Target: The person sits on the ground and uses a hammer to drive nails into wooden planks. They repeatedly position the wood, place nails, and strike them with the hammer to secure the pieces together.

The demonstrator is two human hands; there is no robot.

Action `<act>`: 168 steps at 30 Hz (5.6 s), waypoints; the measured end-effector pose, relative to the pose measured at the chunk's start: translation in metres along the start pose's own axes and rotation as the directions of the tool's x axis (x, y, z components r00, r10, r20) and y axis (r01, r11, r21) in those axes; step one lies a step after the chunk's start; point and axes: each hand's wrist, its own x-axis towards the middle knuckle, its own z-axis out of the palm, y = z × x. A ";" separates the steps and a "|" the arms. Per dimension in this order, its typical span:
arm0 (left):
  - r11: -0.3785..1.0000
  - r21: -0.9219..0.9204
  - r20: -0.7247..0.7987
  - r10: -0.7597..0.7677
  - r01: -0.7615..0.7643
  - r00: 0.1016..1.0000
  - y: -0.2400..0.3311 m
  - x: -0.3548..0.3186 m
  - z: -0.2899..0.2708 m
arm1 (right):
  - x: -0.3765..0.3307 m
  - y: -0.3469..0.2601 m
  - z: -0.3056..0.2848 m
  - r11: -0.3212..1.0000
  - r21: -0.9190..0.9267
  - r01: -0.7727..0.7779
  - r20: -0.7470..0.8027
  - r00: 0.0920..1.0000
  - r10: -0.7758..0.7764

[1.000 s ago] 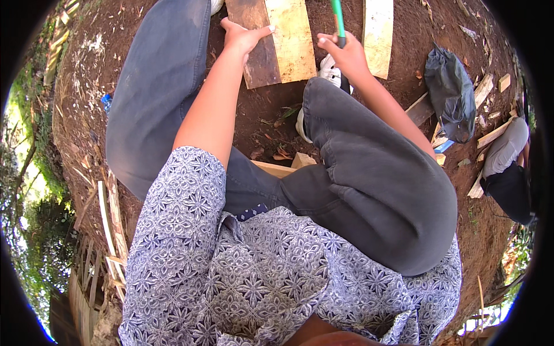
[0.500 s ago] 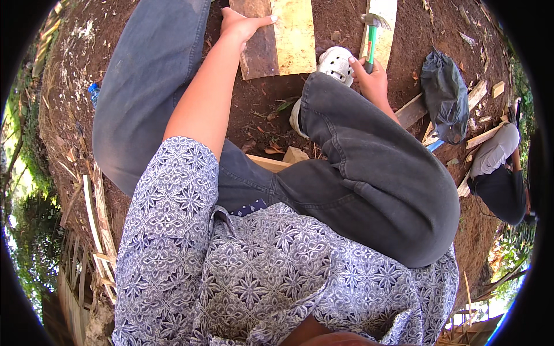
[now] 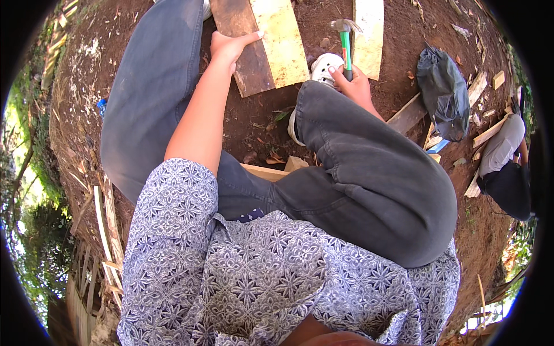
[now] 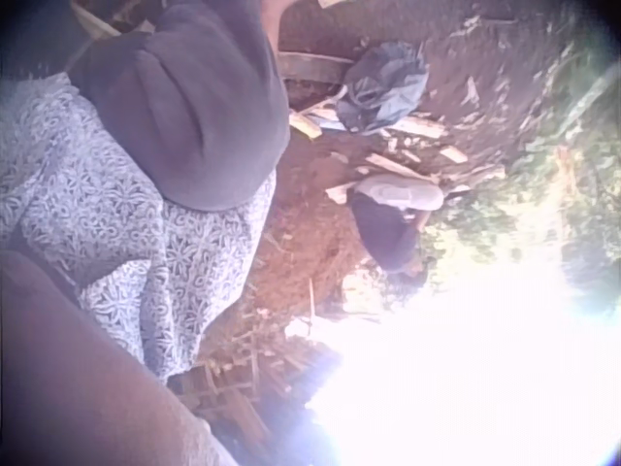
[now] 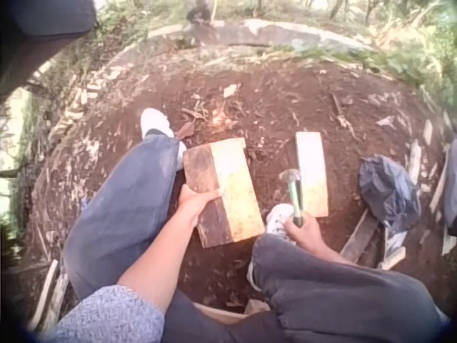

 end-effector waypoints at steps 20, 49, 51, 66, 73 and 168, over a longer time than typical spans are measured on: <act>0.705 -0.703 -0.270 -0.384 0.092 0.883 0.019 -0.051 0.114 | 0.043 -0.007 0.005 0.979 -0.015 0.203 -0.263 0.944 -0.200; 0.938 0.233 -0.256 0.312 -0.255 0.915 0.028 -0.015 -0.006 | 0.078 -0.016 0.003 0.985 -0.019 0.170 -0.331 0.929 -0.167; 0.948 0.232 -0.251 0.276 -0.219 0.928 0.026 -0.019 -0.006 | 0.082 -0.022 -0.004 0.983 -0.148 0.112 -0.306 0.940 -0.154; 0.985 -0.042 -0.282 0.147 -0.165 0.948 0.005 -0.016 -0.012 | 0.091 -0.025 -0.010 0.985 -0.100 0.138 -0.277 0.947 -0.161; 0.945 -0.309 -0.183 0.050 -0.106 0.982 -0.034 0.027 -0.036 | 0.100 -0.033 -0.010 0.976 -0.162 0.148 -0.235 0.955 -0.184; 0.975 0.089 0.017 0.203 -0.204 0.979 0.032 0.029 -0.050 | 0.112 -0.044 -0.016 0.965 -0.006 0.262 -0.039 0.964 -0.262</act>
